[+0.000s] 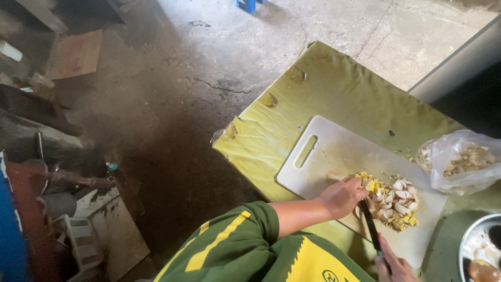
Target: The person chops hard-boiled eggs on a white cutting board using a knife. They repeatedly transfer the chopped pieces into a plastic bag and continue chopping more eggs from a metal bowl.
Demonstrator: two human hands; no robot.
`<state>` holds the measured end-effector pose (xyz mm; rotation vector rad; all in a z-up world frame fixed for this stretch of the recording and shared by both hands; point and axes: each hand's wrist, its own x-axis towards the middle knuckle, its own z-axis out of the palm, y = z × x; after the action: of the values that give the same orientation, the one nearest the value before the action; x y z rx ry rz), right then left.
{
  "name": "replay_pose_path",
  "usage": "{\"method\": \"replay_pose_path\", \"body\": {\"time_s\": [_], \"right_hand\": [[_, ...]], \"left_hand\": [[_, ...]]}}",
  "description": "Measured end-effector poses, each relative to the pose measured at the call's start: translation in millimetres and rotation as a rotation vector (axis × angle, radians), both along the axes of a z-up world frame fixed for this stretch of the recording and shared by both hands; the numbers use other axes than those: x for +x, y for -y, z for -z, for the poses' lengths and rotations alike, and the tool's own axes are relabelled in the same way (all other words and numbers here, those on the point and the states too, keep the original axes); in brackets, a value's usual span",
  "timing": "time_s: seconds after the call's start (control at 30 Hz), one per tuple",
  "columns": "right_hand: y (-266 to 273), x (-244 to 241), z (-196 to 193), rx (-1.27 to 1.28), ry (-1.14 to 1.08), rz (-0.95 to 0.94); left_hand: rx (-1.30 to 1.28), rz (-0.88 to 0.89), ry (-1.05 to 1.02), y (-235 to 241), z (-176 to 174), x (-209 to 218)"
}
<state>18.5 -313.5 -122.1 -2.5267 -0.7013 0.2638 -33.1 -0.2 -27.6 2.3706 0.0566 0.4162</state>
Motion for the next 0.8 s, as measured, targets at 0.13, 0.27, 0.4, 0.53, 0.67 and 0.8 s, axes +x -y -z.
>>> {"method": "replay_pose_path", "body": {"time_s": [0.13, 0.27, 0.4, 0.53, 0.67, 0.8], "right_hand": [[7.3, 21.5, -2.4, 0.185, 0.095, -0.133], [17.1, 22.8, -1.2, 0.291, 0.288, -0.236], [12.4, 21.5, -14.2, 0.328, 0.424, -0.405], [-11.4, -10.1, -53.8, -0.332, 0.130, -0.313], [-48.5, -43.8, -111.0, -0.185, 0.066, -0.161], [-74.7, -40.4, -155.5, -0.081, 0.094, -0.056]], "left_hand": [[-0.047, -0.020, 0.060, -4.9, -15.6, 9.1], [-0.180, -0.022, -0.179, -11.5, -26.3, 20.1], [-0.216, -0.048, -0.047, -12.7, -23.7, 43.2], [-0.233, 0.138, 0.015, -13.7, -5.2, 74.2], [-0.285, 0.128, -0.072, -13.5, 4.5, 89.5], [-0.231, 0.144, -0.097, -19.2, -13.5, 90.9]]}}
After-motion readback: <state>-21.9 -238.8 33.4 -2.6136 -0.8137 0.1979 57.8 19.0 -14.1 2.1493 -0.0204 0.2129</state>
